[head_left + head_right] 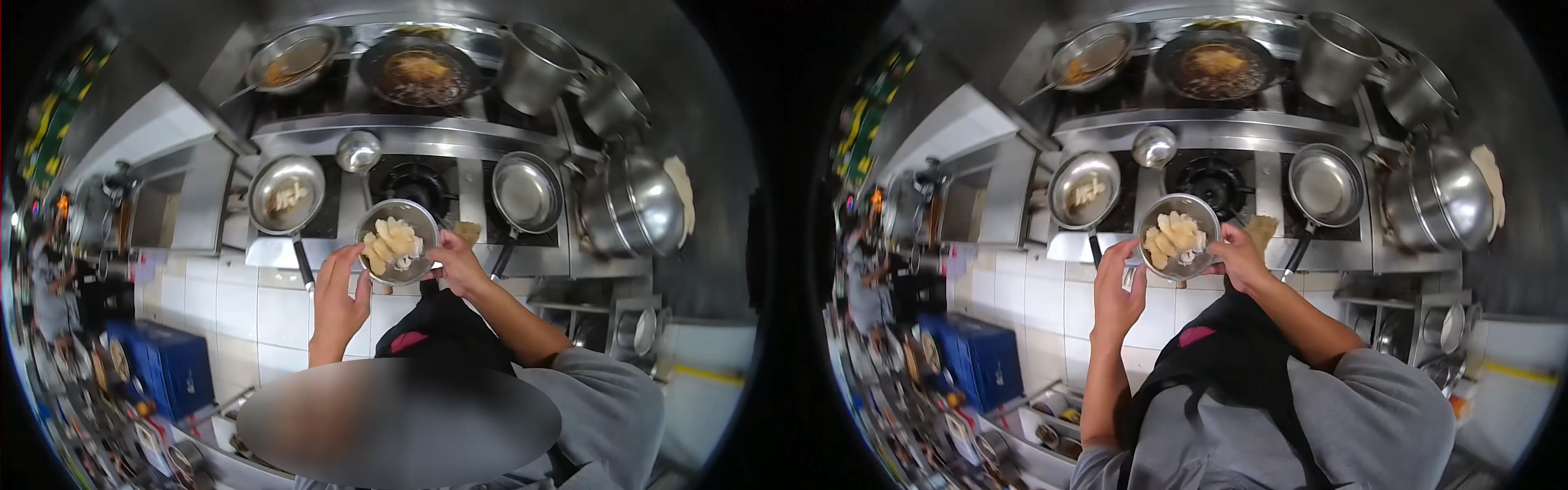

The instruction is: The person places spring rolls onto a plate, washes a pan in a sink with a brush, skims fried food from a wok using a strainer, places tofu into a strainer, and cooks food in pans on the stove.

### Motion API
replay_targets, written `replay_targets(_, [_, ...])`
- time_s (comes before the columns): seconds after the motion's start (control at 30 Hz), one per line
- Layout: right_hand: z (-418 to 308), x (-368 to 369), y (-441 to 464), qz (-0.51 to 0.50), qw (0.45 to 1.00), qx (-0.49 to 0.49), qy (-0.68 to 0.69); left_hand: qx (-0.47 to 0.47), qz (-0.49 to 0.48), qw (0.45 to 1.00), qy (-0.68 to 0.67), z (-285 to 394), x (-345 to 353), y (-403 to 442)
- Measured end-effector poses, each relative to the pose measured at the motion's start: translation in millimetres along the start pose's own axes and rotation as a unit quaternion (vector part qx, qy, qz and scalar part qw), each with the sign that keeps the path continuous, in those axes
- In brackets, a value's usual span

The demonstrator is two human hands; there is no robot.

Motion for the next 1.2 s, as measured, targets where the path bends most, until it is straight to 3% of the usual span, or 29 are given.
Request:
replay_targets(0.13, [-13,-19,19,0.017,0.998,-0.009,0.063,0.05,-0.066,0.996,0.02,5,33,33])
replay_targets(0.2, [-28,-33,36,0.026,0.995,-0.076,0.053,0.061,-0.106,0.991,0.046,10,58,59])
replay_targets(0.27, [-50,-36,46,0.033,0.992,-0.083,0.088,0.076,-0.108,0.99,0.053,16,80,85])
replay_targets(0.37, [-74,-38,60,0.035,0.989,-0.097,0.108,0.056,-0.154,0.984,0.073,26,111,116])
replay_targets(0.47, [-93,-38,69,0.043,0.988,-0.105,0.109,0.121,-0.121,0.98,0.1,41,135,135])
replay_targets(0.53, [-89,-45,86,0.052,0.99,-0.116,0.063,0.095,-0.153,0.965,0.191,39,149,142])
replay_targets(0.63, [-91,-43,88,0.104,0.992,-0.053,0.037,0.142,-0.094,0.957,0.235,15,164,136])
replay_targets(0.67, [-57,-62,120,0.013,0.994,-0.055,0.097,0.098,-0.092,0.978,0.159,10,162,138])
replay_targets(0.7, [-58,-59,123,0.029,0.998,-0.036,0.044,0.072,-0.138,0.958,0.24,12,158,142])
replay_targets(0.73, [-68,-40,123,-0.044,0.999,-0.03,0.0,0.086,-0.101,0.965,0.227,1,159,138])
replay_targets(0.77, [-81,-12,110,-0.057,0.998,-0.021,-0.012,-0.051,-0.198,0.953,0.225,-34,191,138])
replay_targets(0.83, [-50,-19,151,-0.123,0.992,-0.003,0.018,0.033,-0.228,0.927,0.297,-30,163,141])
replay_targets(0.87, [-40,-27,173,-0.104,0.994,0.033,0.001,0.059,-0.191,0.92,0.336,-33,158,138])
replay_targets(0.9, [-44,-8,166,-0.167,0.986,0.014,-0.018,0.038,-0.232,0.906,0.352,-38,152,139])
replay_targets(1.0, [-40,12,188,-0.227,0.972,0.026,-0.047,-0.064,-0.188,0.927,0.318,-51,121,140])
replay_targets(1.07, [-54,29,175,-0.255,0.963,0.046,-0.078,-0.042,-0.143,0.931,0.332,-56,118,128])
replay_targets(1.2, [-52,84,164,-0.301,0.946,0.026,-0.119,-0.105,-0.088,0.891,0.433,-67,83,112])
Point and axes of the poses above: each hand's wrist, its own y-axis towards the middle knuckle, its own x-axis out of the palm, z = x × y, the point moved 5 cm from there along y, towards the middle knuckle, and after that the axes turned 12 degrees about z, right-handed, at the moved point
